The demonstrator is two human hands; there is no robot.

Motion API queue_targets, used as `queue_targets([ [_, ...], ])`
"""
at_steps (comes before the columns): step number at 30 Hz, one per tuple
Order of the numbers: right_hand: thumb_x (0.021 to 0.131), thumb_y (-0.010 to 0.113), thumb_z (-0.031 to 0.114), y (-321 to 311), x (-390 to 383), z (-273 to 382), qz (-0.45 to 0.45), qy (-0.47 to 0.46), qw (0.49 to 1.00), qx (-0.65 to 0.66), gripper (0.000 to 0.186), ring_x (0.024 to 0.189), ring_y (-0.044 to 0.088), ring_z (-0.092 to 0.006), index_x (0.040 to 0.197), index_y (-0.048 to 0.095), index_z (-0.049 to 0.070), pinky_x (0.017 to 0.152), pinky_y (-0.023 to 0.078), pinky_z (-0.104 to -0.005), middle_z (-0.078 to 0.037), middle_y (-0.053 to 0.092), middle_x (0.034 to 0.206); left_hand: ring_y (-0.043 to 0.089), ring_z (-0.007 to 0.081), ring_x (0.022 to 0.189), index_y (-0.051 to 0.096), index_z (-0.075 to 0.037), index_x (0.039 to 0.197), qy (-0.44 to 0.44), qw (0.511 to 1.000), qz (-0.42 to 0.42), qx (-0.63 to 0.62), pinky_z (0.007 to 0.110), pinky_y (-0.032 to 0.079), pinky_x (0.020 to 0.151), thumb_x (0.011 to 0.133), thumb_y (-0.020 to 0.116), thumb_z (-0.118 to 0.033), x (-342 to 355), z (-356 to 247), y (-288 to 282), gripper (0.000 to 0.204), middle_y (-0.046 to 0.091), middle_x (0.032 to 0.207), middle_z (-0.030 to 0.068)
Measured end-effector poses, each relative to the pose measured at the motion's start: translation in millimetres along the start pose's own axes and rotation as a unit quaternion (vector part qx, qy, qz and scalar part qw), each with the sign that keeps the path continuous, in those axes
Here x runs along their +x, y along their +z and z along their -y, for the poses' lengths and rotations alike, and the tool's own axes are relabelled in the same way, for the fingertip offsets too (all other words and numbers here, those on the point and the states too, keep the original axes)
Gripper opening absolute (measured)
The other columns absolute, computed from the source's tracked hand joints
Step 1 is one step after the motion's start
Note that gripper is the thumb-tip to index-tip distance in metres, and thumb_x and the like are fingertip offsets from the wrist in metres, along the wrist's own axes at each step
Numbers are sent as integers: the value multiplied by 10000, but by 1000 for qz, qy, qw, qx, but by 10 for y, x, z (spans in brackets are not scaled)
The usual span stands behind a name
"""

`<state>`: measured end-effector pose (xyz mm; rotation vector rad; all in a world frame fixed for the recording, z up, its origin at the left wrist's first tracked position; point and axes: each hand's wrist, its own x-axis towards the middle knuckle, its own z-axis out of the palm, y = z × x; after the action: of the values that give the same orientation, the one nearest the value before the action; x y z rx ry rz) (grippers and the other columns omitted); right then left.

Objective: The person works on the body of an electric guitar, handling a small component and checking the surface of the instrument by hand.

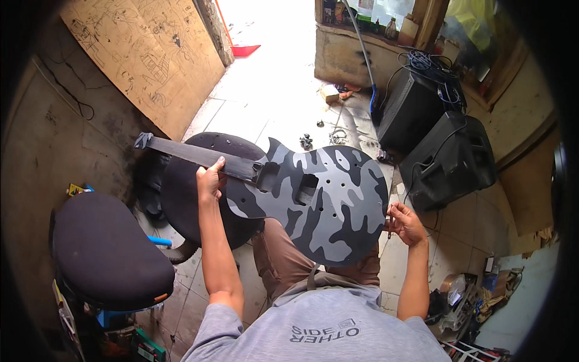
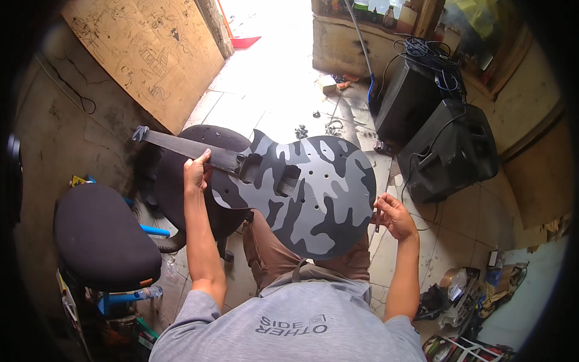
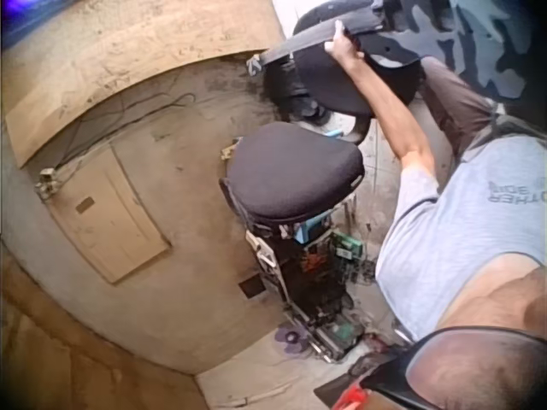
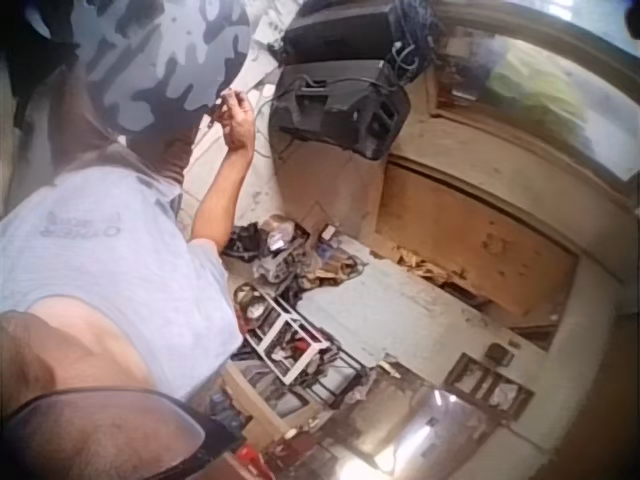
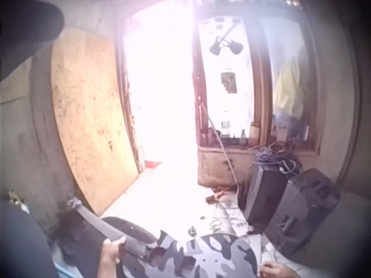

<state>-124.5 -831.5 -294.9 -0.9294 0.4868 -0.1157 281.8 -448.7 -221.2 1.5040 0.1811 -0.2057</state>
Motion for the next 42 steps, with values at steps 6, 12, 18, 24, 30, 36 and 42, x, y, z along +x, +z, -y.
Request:
queue_targets([
  [6, 1065, 657, 247, -122, 260, 26, 15, 1, 1000, 14, 115, 852, 715, -143, 1056, 613, 141, 830, 643, -442, 32, 664, 998, 661, 146, 649, 636, -56, 1038, 25, 998, -54, 34, 270, 506, 563, 879, 836, -146, 20, 127, -105, 271, 696, 869, 44],
  [12, 1060, 656, 232, -323, 343, 35, -48, -14, 999, 5, 136, 845, 663, -154, 1052, 613, 103, 805, 609, -406, -10, 644, 1033, 723, 251, 1049, 693, 15, 1100, 29, 987, 78, -138, 401, 561, 977, 951, 690, -101, 379, 430, -40, 188, 740, 1113, 163],
  [18, 1076, 643, 293, -165, 232, 8, -147, -140, 977, -64, 225, 859, 729, -175, 1102, 642, 70, 774, 626, -341, -87, 750, 977, 656, 331, 1234, 645, 62, 1306, 1, 970, 126, -210, 466, 477, 1128, 1031, 573, -224, 646, 737, -315, 404, 709, 1296, 209],
  [24, 1075, 619, 182, 164, -174, -150, -258, -235, 889, -296, 177, 760, 667, -103, 1090, 701, 26, 686, 528, -260, -41, 719, 858, 651, 323, 1217, 627, 45, 1349, -25, 964, 147, -219, 457, 479, 1129, 1052, 545, -239, 765, 760, -337, 419, 702, 1269, 176],
  [30, 980, 644, 89, 450, -226, -321, -276, -326, 818, -385, 89, 756, 687, -230, 978, 685, 10, 717, 551, -336, -105, 696, 860, 643, 309, 1233, 624, 49, 1328, -47, 961, 152, -226, 458, 466, 1148, 1052, 531, -241, 977, 830, -459, 411, 689, 1294, 174],
  [36, 963, 654, 62, 541, -317, -353, -278, -338, 796, -418, 59, 753, 678, -247, 945, 667, 8, 699, 544, -351, -114, 682, 864, 646, 283, 1229, 635, 43, 1324, -53, 968, 128, -208, 442, 473, 1136, 1045, 531, -241, 962, 793, -481, 411, 697, 1288, 165],
  [42, 963, 656, 43, 489, -296, -294, -266, -344, 792, -429, 36, 726, 673, -244, 952, 667, 10, 663, 537, -346, -115, 682, 860, 653, 258, 1202, 645, 44, 1310, -62, 969, 133, -200, 413, 478, 1123, 1046, 538, -255, 971, 806, -477, 413, 712, 1271, 155],
])
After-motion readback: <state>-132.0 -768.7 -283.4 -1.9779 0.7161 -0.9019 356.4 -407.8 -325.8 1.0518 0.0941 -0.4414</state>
